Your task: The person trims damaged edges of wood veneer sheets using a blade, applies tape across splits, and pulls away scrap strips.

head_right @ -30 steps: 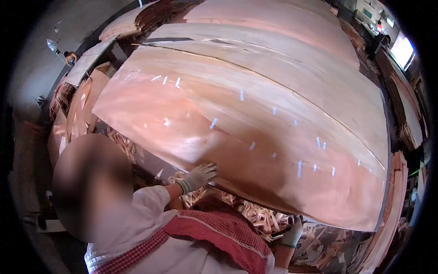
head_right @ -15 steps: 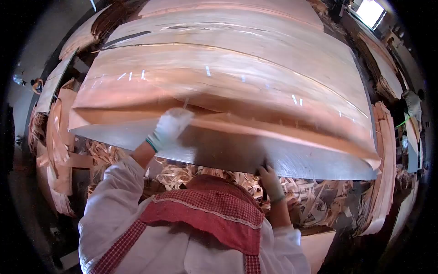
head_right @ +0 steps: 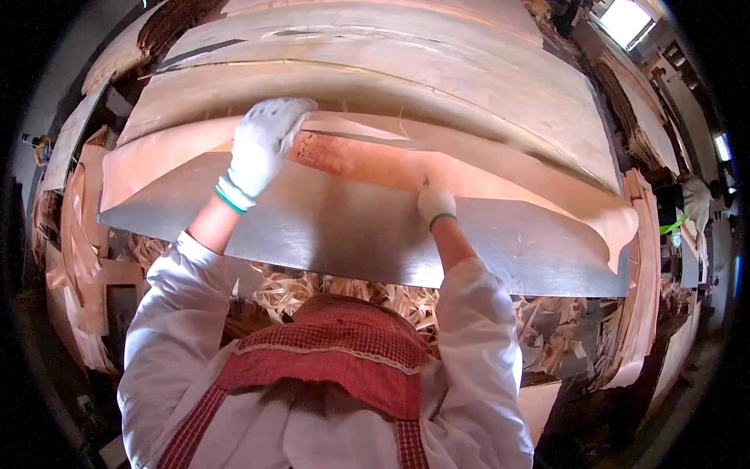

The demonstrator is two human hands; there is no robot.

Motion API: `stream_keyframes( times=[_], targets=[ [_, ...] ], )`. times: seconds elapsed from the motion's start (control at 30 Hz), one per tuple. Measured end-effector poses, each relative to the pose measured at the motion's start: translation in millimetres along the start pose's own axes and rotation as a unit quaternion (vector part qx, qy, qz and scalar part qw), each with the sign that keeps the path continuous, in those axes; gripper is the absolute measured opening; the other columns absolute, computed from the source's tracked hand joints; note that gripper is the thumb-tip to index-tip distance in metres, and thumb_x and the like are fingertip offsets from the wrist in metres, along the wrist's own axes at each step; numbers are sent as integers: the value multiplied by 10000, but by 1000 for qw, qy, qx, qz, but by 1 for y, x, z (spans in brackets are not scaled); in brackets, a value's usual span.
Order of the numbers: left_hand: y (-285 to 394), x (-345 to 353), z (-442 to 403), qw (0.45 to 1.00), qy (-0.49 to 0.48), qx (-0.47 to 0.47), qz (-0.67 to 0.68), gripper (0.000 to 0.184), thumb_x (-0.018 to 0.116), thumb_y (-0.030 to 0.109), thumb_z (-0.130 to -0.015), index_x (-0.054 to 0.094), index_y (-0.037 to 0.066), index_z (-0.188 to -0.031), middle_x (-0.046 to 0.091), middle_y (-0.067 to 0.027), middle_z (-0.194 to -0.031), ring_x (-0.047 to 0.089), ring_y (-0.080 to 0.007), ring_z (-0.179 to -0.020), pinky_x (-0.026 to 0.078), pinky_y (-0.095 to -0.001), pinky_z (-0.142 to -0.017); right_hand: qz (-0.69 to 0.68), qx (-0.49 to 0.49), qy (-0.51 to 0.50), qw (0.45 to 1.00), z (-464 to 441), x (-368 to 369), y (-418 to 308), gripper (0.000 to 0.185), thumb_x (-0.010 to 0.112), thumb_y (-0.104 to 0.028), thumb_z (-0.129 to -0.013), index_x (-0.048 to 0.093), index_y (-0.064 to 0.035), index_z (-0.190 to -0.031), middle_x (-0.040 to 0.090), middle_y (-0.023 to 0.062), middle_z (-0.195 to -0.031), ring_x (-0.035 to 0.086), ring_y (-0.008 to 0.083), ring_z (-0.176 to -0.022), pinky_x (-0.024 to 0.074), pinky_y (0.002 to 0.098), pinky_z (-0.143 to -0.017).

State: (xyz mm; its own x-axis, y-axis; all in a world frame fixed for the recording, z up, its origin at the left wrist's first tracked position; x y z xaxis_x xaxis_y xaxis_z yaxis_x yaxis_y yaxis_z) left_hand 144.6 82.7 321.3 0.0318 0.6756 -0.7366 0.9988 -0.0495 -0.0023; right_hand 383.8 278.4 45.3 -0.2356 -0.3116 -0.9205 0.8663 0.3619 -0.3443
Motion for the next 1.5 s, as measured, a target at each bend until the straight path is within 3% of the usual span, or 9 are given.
stream_keyframes(
  times=[0.3, 0.4, 0.5, 0.67, 0.87, 0.97, 1.07, 1.23, 1.5],
  targets=[
    [-6, -4, -11, 999, 19, -27, 11, 165, 604, 144, -863, 650, 95, -1013, 657, -90, -905, 615, -286, -854, 479, -371, -789, 199, -6, -54, 978, 36, 6, 2, 274, 472, -164, -881, 663, 1, -988, 678, 212, -973, 671, 337, -893, 535, 435, -766],
    [-10, -7, -11, 999, 36, -27, 15, 162, 598, 128, -865, 650, 93, -1014, 657, -91, -916, 614, -289, -862, 479, -369, -795, 111, -18, -439, 891, 77, -11, -11, 362, 495, -248, -888, 635, 2, -1110, 657, 204, -1086, 659, 270, -974, 530, 394, -789],
    [-9, -10, -10, 998, 48, -19, 23, 162, 588, 108, -869, 648, 88, -1018, 656, -93, -924, 613, -289, -869, 479, -368, -799, 8, -72, -201, 977, 27, -2, 22, 412, 493, -321, -873, 652, -4, -1083, 636, 276, -1050, 629, 351, -988, 492, 431, -833],
    [-9, -3, -14, 999, 40, -14, 30, 159, 573, 99, -875, 644, 78, -1015, 652, -97, -920, 611, -288, -864, 477, -370, -797, -119, -13, 20, 993, -42, 5, 91, 312, 539, -282, -873, 613, 13, -942, 602, 75, -657, 534, 171, -489, 440, 327, -460],
    [-17, -2, -26, 999, 34, -20, 5, 169, 572, 103, -872, 638, 63, -1023, 653, -108, -952, 611, -304, -872, 477, -378, -790, -215, 216, 333, 892, -1, -42, 195, 352, 683, -290, -791, 621, 20, -947, 634, 97, -718, 597, 178, -628, 488, 326, -588],
    [-20, -6, -35, 999, 45, -16, 8, 183, 573, 101, -882, 643, 54, -1045, 663, -127, -994, 623, -317, -900, 487, -367, -788, -343, 283, 373, 814, -14, -43, 251, 346, 670, -283, -803, 671, 14, -980, 695, 181, -945, 666, 277, -844, 524, 378, -770],
    [-22, -7, -43, 998, 43, -33, 25, 192, 565, 100, -902, 643, 43, -1068, 665, -142, -1011, 632, -312, -931, 490, -349, -804, -206, 369, 295, 857, -43, -45, 280, 404, 634, -352, -831, 665, -8, -1041, 700, 148, -971, 667, 281, -856, 523, 382, -791],
    [-16, -10, -55, 997, 36, -57, 31, 200, 553, 83, -906, 638, 24, -1078, 662, -141, -1028, 630, -304, -952, 486, -337, -831, -189, 276, 376, 864, -87, -57, 298, 364, 574, -386, -855, 661, -41, -932, 645, 92, -804, 607, 221, -720, 477, 354, -663],
    [-4, -19, -67, 992, 125, -20, 21, 160, 631, -14, -809, 653, 14, -965, 656, -145, -849, 637, -303, -783, 504, -340, -696, -255, 251, 242, 902, -135, -36, 344, 341, 517, -382, -880, 638, -71, -810, 576, 67, -660, 554, 201, -614, 429, 343, -560]
  ],
)
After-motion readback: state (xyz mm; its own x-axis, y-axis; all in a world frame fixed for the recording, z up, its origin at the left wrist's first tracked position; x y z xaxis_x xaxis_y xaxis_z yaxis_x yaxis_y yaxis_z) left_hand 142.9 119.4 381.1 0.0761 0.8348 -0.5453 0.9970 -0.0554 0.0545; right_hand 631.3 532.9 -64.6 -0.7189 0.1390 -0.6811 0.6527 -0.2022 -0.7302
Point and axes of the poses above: each hand's wrist, its own z-axis away from the middle knuckle, its own x-axis out of the palm, y = z × x, the point moved 6 cm from there along -z, towards the middle knuckle
